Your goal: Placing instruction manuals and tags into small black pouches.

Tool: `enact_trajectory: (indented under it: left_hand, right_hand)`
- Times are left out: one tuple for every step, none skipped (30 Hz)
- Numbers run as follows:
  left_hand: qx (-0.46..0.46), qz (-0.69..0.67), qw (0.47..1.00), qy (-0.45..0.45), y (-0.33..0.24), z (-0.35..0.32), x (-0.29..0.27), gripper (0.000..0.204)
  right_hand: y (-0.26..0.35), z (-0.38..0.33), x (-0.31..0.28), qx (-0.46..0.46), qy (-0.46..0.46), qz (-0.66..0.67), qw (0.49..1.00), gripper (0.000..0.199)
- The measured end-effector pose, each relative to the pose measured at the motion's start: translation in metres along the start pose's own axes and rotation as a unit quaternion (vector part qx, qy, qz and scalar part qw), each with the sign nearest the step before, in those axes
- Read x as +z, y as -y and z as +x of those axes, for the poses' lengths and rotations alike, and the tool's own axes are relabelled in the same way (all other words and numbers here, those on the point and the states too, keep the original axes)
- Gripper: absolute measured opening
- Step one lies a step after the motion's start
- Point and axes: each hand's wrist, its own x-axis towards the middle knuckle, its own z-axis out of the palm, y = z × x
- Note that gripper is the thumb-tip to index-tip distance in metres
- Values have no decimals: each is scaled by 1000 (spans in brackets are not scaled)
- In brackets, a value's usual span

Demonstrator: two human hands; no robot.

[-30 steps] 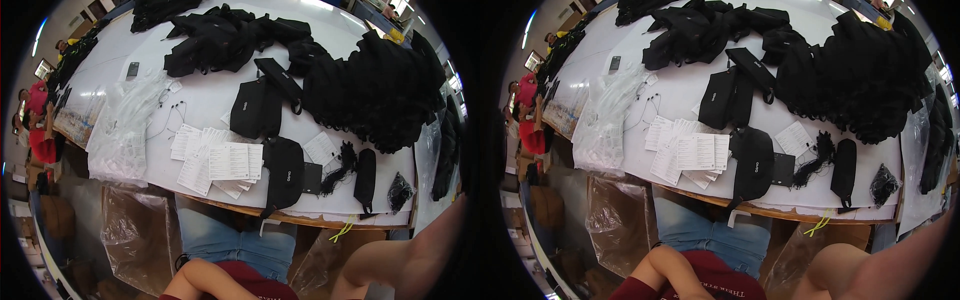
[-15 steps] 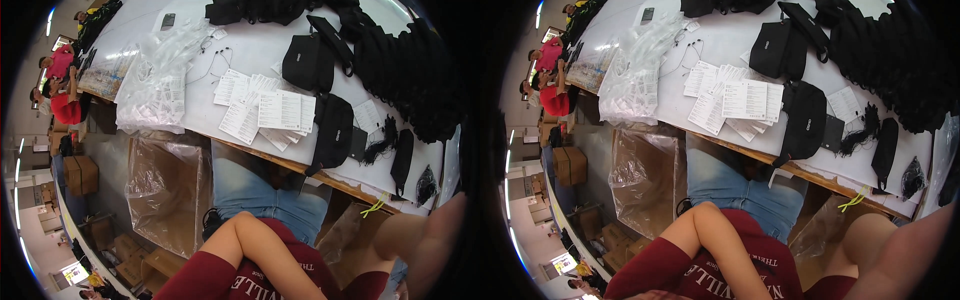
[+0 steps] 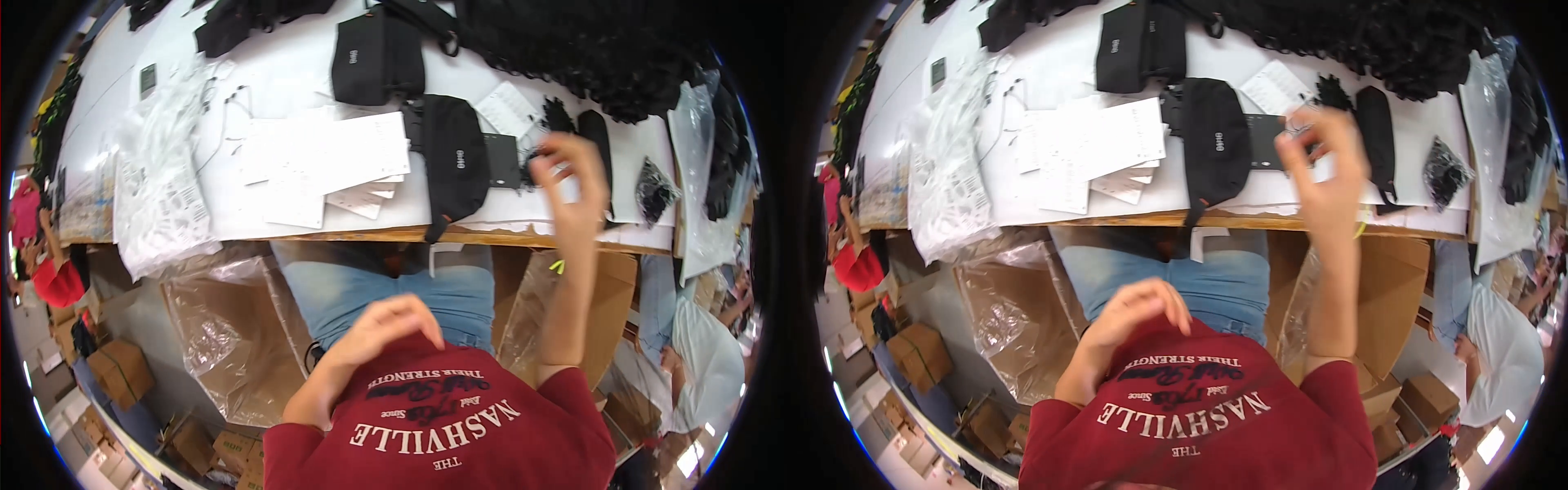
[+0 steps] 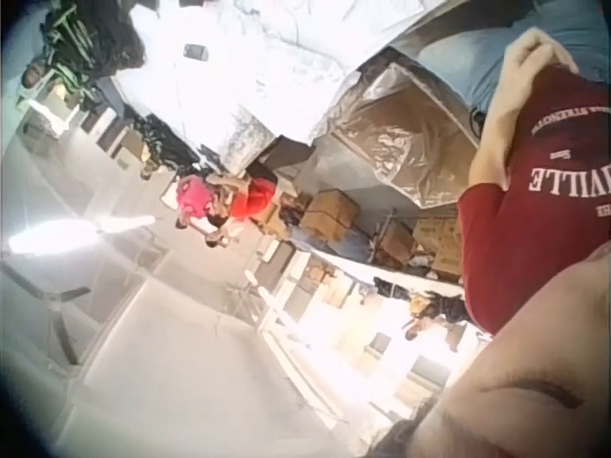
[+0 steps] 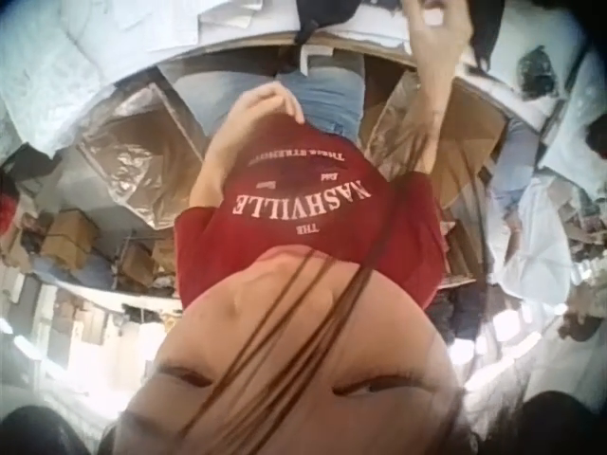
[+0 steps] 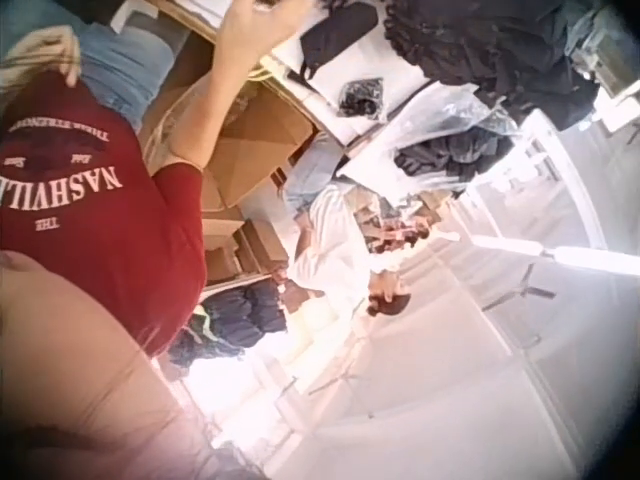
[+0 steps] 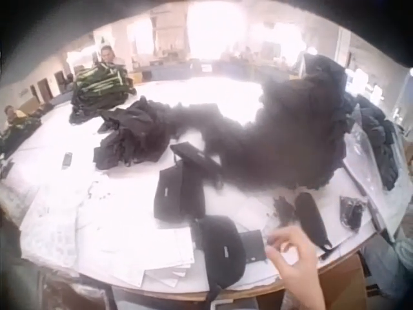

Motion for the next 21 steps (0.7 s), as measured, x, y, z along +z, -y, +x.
enact_trajectory:
  left_hand:
    - [3, 42, 995, -96, 8, 0, -12, 24]
    - [6, 121, 981, -152, 13, 1, -19, 22]
    - [8, 199, 958, -207, 18, 3, -24, 20]
    - [10, 304, 922, -237, 21, 6, -28, 14]
    - [8, 302, 924, -236, 21, 12, -28, 14]
    - [41, 411, 869, -271, 21, 19, -28, 14]
    - [74, 514, 800, -300, 23, 26, -27, 17]
    - [91, 520, 795, -299, 24, 34, -28, 28]
    - [89, 520, 795, -299, 25, 39, -27, 28]
    - [57, 496, 818, -285, 23, 44, -24, 32]
    - [25, 471, 839, -271, 23, 48, -23, 37]
    - [26, 501, 825, -262, 26, 51, -26, 43]
    - [24, 500, 825, -262, 28, 53, -28, 43]
    - [25, 496, 825, -270, 29, 55, -29, 44]
    - [26, 493, 824, -278, 31, 57, -30, 45]
    - [47, 486, 825, -285, 36, 59, -32, 47]
    - [46, 487, 824, -285, 37, 60, -32, 47]
    - [54, 480, 828, -285, 37, 61, -32, 45]
    - [63, 473, 832, -285, 37, 63, -32, 43]
    - [61, 474, 831, -286, 37, 62, -33, 43]
    - [71, 473, 834, -275, 37, 62, -35, 39]
  right_hand:
    - [-21, -22, 14, 88, 41, 31, 995, 17]
    - [-28, -39, 27, 167, 69, 18, 983, 20]
    - [-33, -54, 37, 210, 79, 9, 974, 24]
    - [-36, -65, 44, 220, 81, -5, 972, 28]
    - [-36, -71, 49, 232, 79, -14, 969, 30]
    - [-37, -76, 52, 251, 81, -5, 965, 31]
    - [-37, -79, 53, 270, 82, 4, 959, 32]
    - [-35, -79, 55, 272, 84, 4, 959, 32]
    - [-34, -79, 57, 291, 89, 18, 952, 32]
    - [-32, -79, 59, 310, 95, 32, 945, 33]
    - [-32, -78, 60, 312, 96, 32, 945, 33]
    - [-31, -76, 61, 318, 109, 37, 941, 33]
    - [-32, -75, 62, 324, 122, 42, 937, 34]
    - [-35, -75, 62, 326, 122, 42, 936, 34]
    - [-39, -76, 64, 326, 117, 78, 935, 29]
    - [-43, -78, 65, 325, 111, 115, 932, 24]
    - [-47, -81, 67, 327, 111, 116, 931, 24]
    - [-51, -84, 67, 325, 97, 164, 926, 24]
    - [-53, -86, 68, 323, 82, 213, 919, 23]
    - [-49, -85, 69, 324, 84, 215, 918, 23]
    - [-43, -83, 68, 340, 92, 234, 906, 23]
